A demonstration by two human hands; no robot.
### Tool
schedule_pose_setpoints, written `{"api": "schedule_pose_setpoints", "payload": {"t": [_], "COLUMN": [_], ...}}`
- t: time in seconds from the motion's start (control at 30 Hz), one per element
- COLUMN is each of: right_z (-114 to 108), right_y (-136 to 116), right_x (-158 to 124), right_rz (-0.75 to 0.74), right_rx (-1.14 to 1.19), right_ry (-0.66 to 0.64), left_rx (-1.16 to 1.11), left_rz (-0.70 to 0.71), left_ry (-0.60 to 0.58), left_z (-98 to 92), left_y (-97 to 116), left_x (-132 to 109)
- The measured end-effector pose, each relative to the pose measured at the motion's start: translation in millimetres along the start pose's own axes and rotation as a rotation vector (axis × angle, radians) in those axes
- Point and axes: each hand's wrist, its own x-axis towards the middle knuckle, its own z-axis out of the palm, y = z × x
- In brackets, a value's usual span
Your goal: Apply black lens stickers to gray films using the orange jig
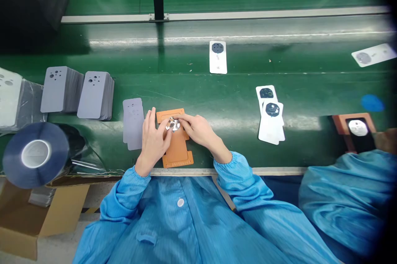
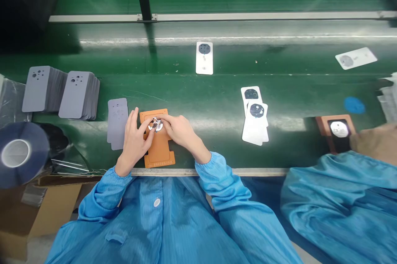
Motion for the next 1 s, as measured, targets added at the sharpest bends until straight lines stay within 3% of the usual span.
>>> {"api": "schedule_pose_setpoints", "payload": {"t": [0.1,0.4,0.5,0.63,0.73,0.9,1.0], "right_z": [2.9,-3.9,-5.0,3.0,8.5,7.9,8.9], "right_y": [2.8,9.4,8.4,-1.1,-5.1,-0.8,-1.0], "right_x": [-0.2,1.0,0.1,-0.7,0.6,1.6,0.9], "right_rz": [0.026,0.125,0.197,0.220,0.225,0.252,0.237], "right_rx": [0.155,1.045,1.032,0.952,0.910,0.801,0.763], "right_ry": [0.030,0.159,0.187,0.113,0.153,0.265,0.271], "left_rx": [-0.003,-0.257,-0.342,-0.345,-0.409,-0.678,-0.690], "left_rz": [0.000,-0.018,-0.026,-0.011,-0.030,-0.303,-0.480], "left_ry": [0.014,0.192,0.212,0.189,0.191,0.340,0.296], "left_z": [2.8,-10.6,-13.9,-10.5,-7.8,-11.9,-15.1], "left_y": [-0.3,13.3,13.4,9.3,6.7,-0.8,-7.3], "left_x": [-0.7,-2.2,-1.4,-1.5,-3.0,-2.9,0.3]}}
